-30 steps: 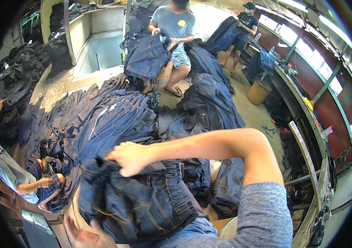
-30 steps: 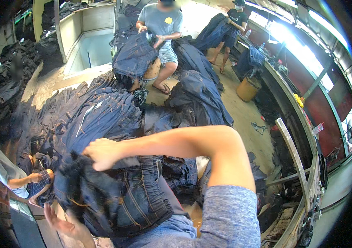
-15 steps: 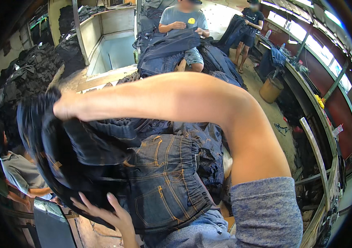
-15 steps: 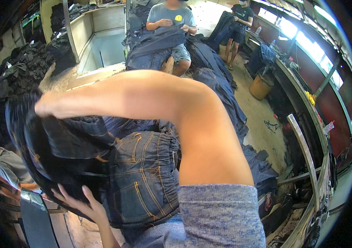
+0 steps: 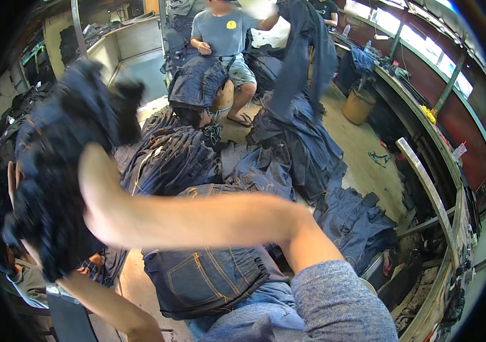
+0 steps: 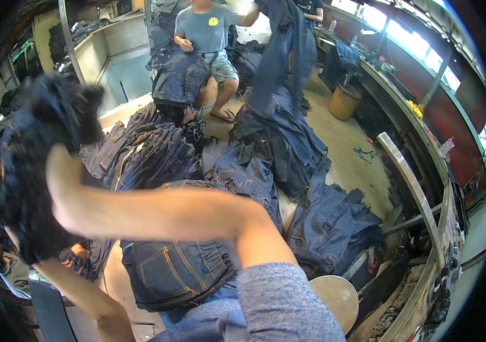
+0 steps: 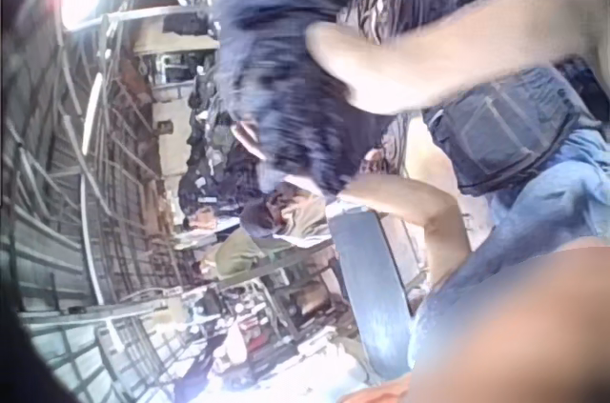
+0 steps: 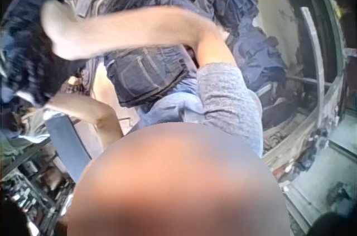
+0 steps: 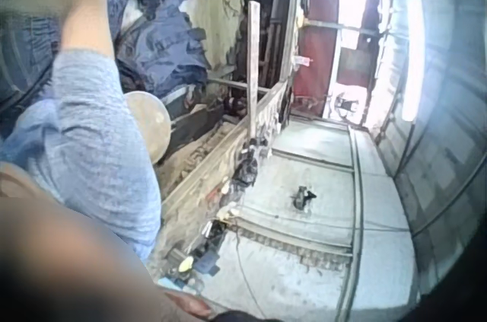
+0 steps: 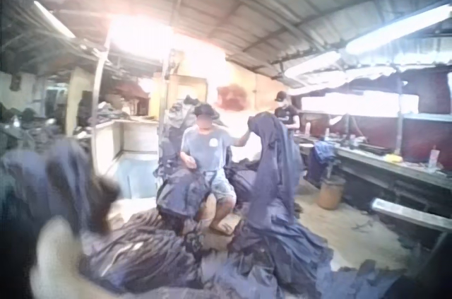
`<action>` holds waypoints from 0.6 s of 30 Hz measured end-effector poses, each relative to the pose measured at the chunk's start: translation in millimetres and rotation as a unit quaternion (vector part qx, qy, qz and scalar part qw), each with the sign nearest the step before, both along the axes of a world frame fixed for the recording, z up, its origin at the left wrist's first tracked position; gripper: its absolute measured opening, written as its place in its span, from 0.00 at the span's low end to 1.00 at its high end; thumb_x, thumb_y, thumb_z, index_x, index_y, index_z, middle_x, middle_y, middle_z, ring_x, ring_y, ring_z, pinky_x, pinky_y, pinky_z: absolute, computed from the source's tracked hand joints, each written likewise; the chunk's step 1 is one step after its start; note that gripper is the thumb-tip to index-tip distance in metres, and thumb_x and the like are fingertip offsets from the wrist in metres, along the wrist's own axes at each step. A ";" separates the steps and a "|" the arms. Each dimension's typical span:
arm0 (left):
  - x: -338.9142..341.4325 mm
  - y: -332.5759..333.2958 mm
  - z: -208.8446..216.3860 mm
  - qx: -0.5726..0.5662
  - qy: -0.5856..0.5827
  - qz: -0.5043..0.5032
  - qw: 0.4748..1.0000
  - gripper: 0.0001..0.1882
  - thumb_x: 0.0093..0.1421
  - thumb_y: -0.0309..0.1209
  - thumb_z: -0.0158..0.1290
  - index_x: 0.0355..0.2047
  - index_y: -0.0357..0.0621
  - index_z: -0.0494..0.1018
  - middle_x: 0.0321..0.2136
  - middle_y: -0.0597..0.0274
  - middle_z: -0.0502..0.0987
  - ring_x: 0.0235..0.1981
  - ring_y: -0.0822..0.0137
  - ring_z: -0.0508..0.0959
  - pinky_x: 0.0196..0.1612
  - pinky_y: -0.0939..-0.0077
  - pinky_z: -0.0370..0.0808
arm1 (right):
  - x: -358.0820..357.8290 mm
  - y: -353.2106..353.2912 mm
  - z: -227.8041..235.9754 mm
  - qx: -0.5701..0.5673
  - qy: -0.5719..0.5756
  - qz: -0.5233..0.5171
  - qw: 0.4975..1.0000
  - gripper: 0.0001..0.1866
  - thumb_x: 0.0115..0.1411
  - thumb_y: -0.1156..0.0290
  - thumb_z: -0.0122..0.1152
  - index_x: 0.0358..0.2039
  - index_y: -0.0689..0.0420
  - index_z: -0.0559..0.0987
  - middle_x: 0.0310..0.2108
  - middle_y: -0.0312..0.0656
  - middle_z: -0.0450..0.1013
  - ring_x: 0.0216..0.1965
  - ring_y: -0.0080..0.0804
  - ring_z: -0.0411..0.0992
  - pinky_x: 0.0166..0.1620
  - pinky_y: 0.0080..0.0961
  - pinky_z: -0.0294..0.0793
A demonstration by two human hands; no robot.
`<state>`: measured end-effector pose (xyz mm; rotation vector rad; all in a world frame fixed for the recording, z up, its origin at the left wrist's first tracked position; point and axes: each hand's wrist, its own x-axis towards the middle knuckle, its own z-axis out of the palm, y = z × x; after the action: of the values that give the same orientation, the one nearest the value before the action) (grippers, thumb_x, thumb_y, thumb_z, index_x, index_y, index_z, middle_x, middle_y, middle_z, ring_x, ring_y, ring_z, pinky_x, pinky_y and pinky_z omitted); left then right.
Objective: The person sits on the floor and inspects a pair of dark denim shorts by turning them inside out and checking the seams and interior. They repeatedly handle the garment, flipping it over and examining different areas before placing it aside.
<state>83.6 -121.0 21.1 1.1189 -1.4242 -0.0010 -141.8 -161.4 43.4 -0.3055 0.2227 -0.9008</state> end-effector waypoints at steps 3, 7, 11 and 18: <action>-31.4 31.7 8.2 0.114 -0.077 -0.184 0.973 0.55 0.62 0.52 0.67 0.80 0.32 0.59 0.81 0.37 0.58 0.82 0.44 0.58 0.81 0.50 0.54 | -54.4 95.1 -86.0 0.177 0.116 -0.051 0.976 0.29 0.75 0.56 0.46 0.72 0.54 0.71 0.70 0.41 0.70 0.69 0.38 0.66 0.73 0.40 0.63; -96.3 40.4 -54.1 0.351 -0.155 -0.351 0.854 0.62 0.56 0.58 0.75 0.80 0.34 0.60 0.81 0.39 0.58 0.83 0.45 0.56 0.83 0.47 0.51 | -152.1 171.2 -171.2 0.385 0.280 0.104 0.873 0.17 0.78 0.59 0.48 0.55 0.51 0.82 0.54 0.36 0.82 0.54 0.32 0.79 0.61 0.32 0.75; -152.4 80.1 -139.6 0.422 -0.292 -0.284 0.810 0.70 0.44 0.37 0.74 0.85 0.50 0.47 0.85 0.43 0.47 0.85 0.37 0.48 0.84 0.40 0.48 | -247.2 186.0 -154.8 -0.065 0.408 0.361 0.836 0.33 0.81 0.53 0.60 0.75 0.64 0.71 0.67 0.47 0.78 0.69 0.33 0.73 0.74 0.38 0.70; -179.6 110.8 -169.1 0.347 -0.077 -0.160 0.921 0.61 0.42 0.22 0.73 0.78 0.48 0.59 0.80 0.36 0.53 0.82 0.35 0.55 0.81 0.43 0.57 | -278.0 85.5 -61.0 -0.539 0.550 0.033 0.637 0.40 0.64 0.38 0.75 0.57 0.65 0.86 0.49 0.51 0.88 0.49 0.47 0.87 0.57 0.43 0.83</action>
<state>-96.0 -10.2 -148.0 1.4578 -1.7970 -0.7158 -419.7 -75.9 -17.6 -2.0152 0.7855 -0.5543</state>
